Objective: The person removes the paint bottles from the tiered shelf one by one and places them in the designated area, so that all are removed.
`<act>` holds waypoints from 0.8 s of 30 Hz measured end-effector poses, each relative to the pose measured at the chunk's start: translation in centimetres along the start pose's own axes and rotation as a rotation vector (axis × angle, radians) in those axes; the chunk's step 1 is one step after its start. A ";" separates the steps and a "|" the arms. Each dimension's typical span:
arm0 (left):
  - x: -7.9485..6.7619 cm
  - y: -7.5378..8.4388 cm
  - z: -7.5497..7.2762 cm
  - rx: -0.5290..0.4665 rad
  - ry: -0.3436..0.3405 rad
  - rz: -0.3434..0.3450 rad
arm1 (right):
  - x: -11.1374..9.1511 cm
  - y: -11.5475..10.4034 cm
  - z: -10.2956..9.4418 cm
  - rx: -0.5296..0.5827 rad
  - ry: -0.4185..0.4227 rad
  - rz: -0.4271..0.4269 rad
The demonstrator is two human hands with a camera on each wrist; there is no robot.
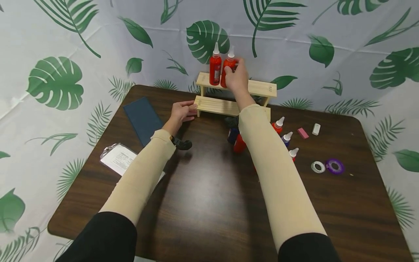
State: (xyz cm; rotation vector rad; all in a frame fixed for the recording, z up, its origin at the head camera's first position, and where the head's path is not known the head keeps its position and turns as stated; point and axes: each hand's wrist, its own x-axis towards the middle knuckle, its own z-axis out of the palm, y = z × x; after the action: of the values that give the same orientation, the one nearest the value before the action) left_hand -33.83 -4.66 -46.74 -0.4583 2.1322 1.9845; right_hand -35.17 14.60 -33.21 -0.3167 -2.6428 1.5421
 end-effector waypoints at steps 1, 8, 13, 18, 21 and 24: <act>0.0 0.0 0.0 -0.001 -0.005 -0.002 | -0.2 0.0 -0.3 0.000 0.006 0.006; -0.1 -0.1 -0.4 -0.001 0.019 -0.004 | -2.5 -0.4 -2.5 0.063 -0.014 -0.043; -0.3 -0.2 -0.6 0.010 0.014 -0.010 | -6.9 -0.5 -5.0 0.129 -0.060 -0.101; -0.5 0.0 -0.4 0.001 0.023 -0.015 | -12.6 0.9 -7.9 0.162 -0.144 -0.133; -0.5 0.1 -0.1 -0.001 0.017 -0.012 | -15.8 2.5 -9.6 0.117 -0.187 -0.160; -0.6 0.1 0.2 -0.002 0.004 -0.009 | -18.6 4.3 -11.0 0.095 -0.200 -0.194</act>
State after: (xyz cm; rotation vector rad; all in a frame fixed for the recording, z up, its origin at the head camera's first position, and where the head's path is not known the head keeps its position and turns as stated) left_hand -33.36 -4.44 -46.42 -0.4714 2.1273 1.9828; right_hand -14.68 22.13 -30.60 0.1023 -2.6354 1.7070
